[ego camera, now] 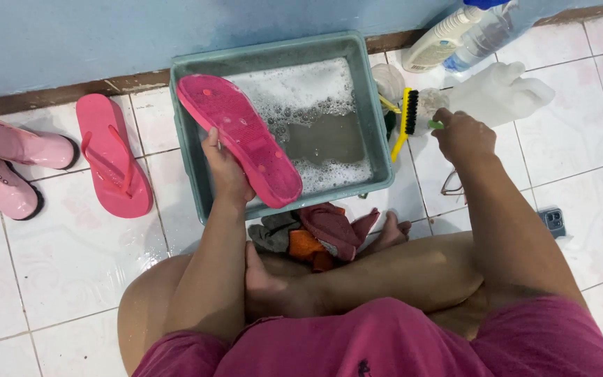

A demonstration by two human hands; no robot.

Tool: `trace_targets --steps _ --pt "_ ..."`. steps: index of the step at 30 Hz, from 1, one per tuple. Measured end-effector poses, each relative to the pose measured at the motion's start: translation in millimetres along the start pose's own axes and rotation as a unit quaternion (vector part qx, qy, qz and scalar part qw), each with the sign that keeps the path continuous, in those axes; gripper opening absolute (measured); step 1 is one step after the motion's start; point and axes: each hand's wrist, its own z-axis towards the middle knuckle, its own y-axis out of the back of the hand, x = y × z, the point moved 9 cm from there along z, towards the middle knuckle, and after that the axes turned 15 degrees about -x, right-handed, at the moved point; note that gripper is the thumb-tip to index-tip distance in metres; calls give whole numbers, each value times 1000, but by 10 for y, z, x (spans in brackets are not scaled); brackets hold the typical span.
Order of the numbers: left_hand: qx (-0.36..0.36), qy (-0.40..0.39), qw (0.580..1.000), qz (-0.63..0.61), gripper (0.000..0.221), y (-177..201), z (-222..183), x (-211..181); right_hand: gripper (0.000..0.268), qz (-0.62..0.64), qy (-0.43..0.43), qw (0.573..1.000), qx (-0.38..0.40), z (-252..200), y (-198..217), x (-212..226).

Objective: Cleaning a pink flip-flop using a large brush and a toothbrush in a basin of soapy water.

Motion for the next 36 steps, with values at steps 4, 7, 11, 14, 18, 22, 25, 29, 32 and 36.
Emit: trace_targets --steps 4,7,11,14,18,22,25,29,32,36 --pt "-89 51 994 48 57 3 -79 43 30 -9 8 999 -46 176 -119 -192" --pt "-48 37 997 52 53 -101 -126 -7 32 -26 -9 999 -21 249 -324 -285" --pt "21 35 997 59 62 -123 -122 67 32 12 -27 1000 4 116 -84 -310" --pt "51 23 997 57 65 -141 -89 83 32 108 -61 992 -26 -215 485 -330" --pt "60 62 996 28 67 -101 -44 164 43 209 -85 974 -8 -420 386 -643" --pt "55 96 994 9 67 -162 -123 179 25 435 -117 889 -82 -739 569 -582" --pt "41 117 992 4 69 -111 -147 222 19 548 -71 831 -71 -1064 788 -132" --pt "9 130 991 15 69 -33 -97 225 22 571 153 802 -80 -1523 1397 988" --pt "5 131 991 19 72 25 -40 289 19 564 204 793 -108 -1727 1583 1483" --pt "19 124 992 30 69 -23 -77 246 16 543 218 804 -105 -1663 1567 1762"
